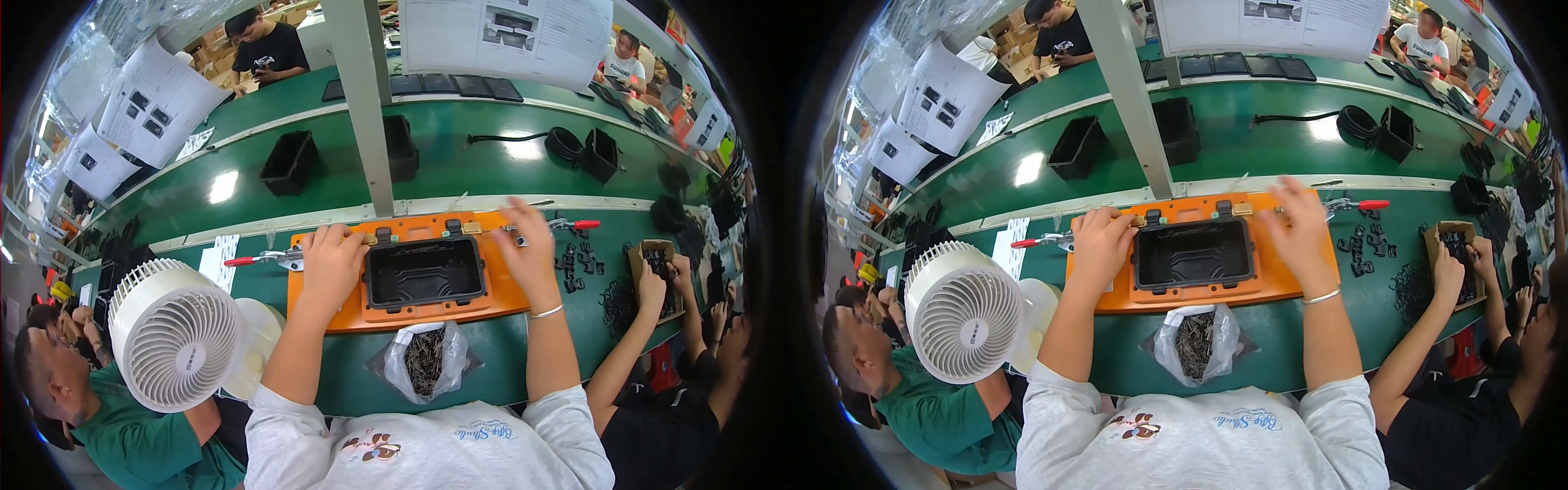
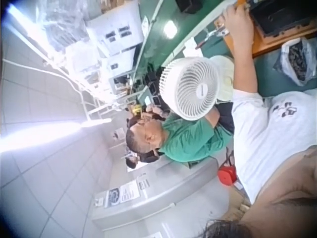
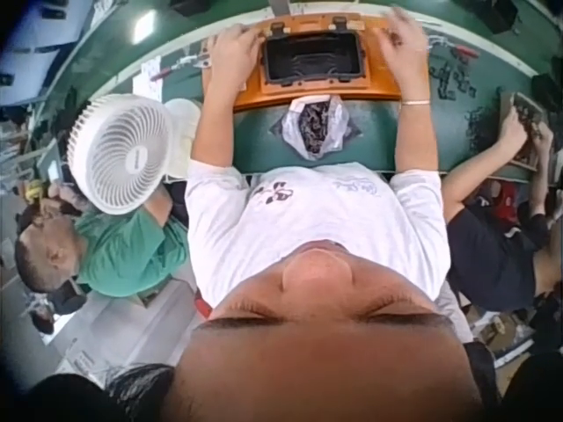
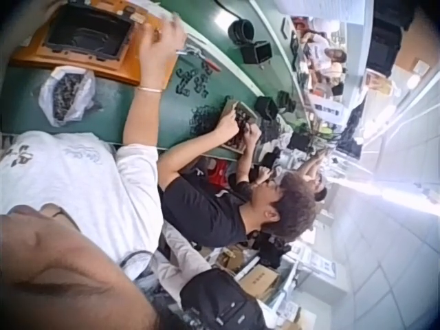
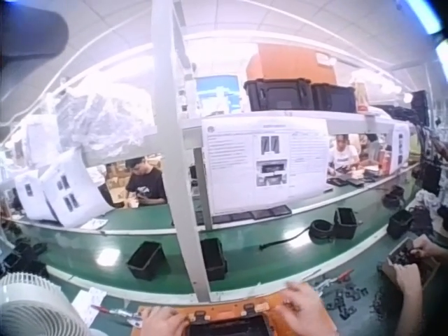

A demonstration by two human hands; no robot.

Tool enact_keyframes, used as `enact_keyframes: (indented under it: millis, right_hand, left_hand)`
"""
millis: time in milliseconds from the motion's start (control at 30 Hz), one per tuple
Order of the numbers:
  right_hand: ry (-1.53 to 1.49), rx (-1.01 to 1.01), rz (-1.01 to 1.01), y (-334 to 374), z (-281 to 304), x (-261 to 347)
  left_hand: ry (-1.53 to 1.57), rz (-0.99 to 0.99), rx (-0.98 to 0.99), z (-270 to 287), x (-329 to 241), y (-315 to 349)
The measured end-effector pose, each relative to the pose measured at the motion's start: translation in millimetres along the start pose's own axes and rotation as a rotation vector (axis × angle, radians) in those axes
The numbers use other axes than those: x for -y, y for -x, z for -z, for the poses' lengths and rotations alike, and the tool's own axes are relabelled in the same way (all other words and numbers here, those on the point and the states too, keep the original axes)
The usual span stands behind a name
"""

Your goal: Assembling components into black plastic housings using a manual workbench fixture with toggle clamps on an assembly line.

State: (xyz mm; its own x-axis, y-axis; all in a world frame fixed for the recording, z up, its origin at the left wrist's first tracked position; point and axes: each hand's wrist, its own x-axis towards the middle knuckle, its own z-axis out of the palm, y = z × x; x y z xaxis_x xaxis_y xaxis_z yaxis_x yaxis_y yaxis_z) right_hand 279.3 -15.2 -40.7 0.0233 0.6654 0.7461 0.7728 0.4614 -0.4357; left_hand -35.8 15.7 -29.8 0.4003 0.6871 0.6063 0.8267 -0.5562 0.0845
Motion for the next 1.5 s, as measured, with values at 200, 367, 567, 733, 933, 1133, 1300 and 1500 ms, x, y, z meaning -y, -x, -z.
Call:
enact_keyframes:
  millis: [200,367,567,733,933,1133,1300,1500]
  right_hand:
    - [-0.439,-0.767,-0.857,8,41,-73]
    - [-1.200,-0.816,-1.231,24,58,-150]
    - [-1.554,-0.856,-1.038,-9,57,-167]
    - [-0.868,-0.365,-0.562,-63,50,-88]
    - [-0.209,0.264,-0.041,-45,10,-52]
    - [0.070,0.475,0.007,-51,6,-11]
    - [-0.195,0.093,-0.331,-57,30,-37]
    - [0.180,-0.649,-0.388,-60,70,-60]
  left_hand:
    - [0.357,-0.010,0.063,-8,-46,-35]
    - [0.223,-0.161,0.119,-63,-76,-62]
    - [0.336,-0.031,0.421,-70,-77,-73]
    - [0.347,-0.032,0.428,-71,-78,-73]
    - [0.356,-0.023,0.453,-68,-80,-77]
    - [0.345,0.003,0.445,-62,-78,-74]
    - [0.456,0.002,0.072,-31,-51,-43]
    - [0.514,0.618,-0.486,10,37,43]
